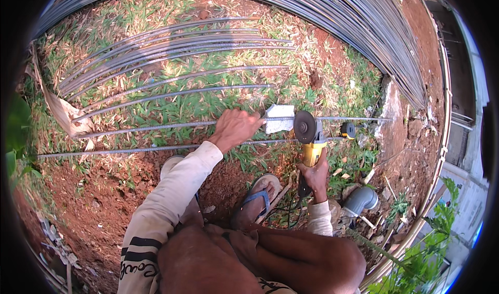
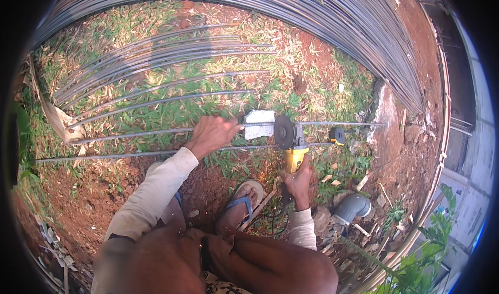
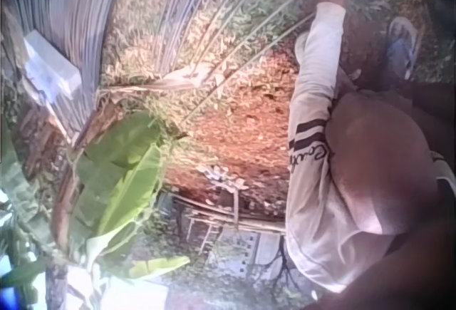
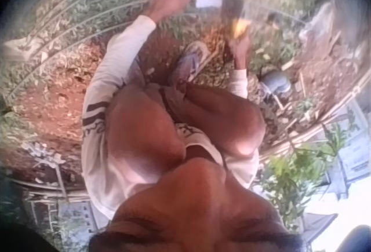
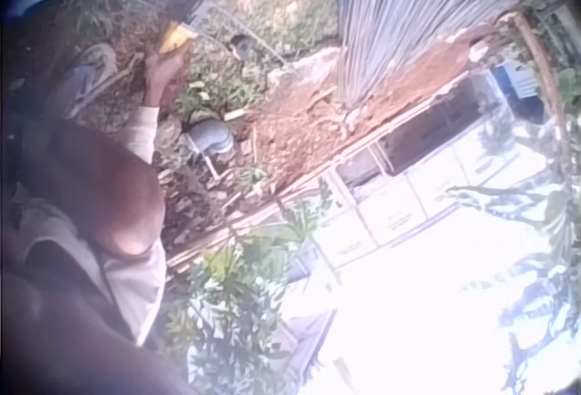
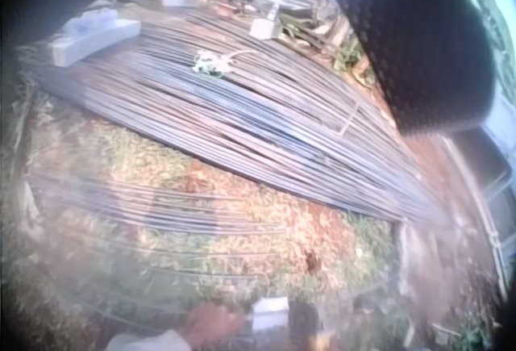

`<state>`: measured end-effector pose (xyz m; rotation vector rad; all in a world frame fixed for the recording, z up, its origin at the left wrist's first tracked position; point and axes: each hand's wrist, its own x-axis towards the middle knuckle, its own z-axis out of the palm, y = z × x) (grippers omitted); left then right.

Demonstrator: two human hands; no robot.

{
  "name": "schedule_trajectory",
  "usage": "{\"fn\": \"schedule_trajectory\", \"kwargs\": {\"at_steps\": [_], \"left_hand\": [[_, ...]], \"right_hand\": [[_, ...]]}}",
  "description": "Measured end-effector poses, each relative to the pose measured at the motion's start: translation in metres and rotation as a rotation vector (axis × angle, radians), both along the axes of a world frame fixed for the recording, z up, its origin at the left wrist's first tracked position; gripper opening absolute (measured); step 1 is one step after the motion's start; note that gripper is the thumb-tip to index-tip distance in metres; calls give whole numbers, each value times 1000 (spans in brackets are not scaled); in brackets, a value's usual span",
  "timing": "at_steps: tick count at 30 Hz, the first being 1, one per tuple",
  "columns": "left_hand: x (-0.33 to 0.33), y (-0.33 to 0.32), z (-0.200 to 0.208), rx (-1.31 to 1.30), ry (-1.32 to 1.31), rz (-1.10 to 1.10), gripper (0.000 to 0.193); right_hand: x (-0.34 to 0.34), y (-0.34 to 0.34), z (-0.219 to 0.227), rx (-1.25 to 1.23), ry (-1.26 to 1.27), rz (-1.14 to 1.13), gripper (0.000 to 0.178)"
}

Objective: The person uses an angle grinder to cut several long metal rods laid on the ground. After each cut, the person repositions the rods and continues cutting until multiple short pieces are produced and stacked.

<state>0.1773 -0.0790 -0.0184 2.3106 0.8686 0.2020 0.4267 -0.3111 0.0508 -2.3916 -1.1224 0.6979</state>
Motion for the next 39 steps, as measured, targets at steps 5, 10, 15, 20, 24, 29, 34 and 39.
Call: {"fn": "schedule_trajectory", "kwargs": {"at_steps": [5, 10, 15, 20, 24, 29, 34, 39], "left_hand": [[0, -1, -5, 12, -23, 15, 42], [0, -1, -6, -15, -3, 10, 42], [-1, -2, -5, 5, -20, 16, 43], [-1, -2, -5, -12, -11, 5, 42], [0, -1, -4, -16, -8, 0, 42], [-2, -1, -2, -10, -18, 10, 42], [-1, -2, -3, 4, -11, 11, 41], [0, -2, -6, -19, 12, 0, 42]], "right_hand": [[-3, 4, -2, 51, -29, -11, 69], [-3, 19, 0, 64, -40, -14, 71], [1, 25, -4, 70, 20, -28, 75], [-1, 18, -2, 71, 22, -49, 69], [-3, 10, 7, 37, 13, -3, 68], [-8, 6, 9, 23, -36, -25, 66], [-8, 12, 6, 33, -19, -27, 69], [-6, 25, 6, 88, 12, -43, 73]]}}
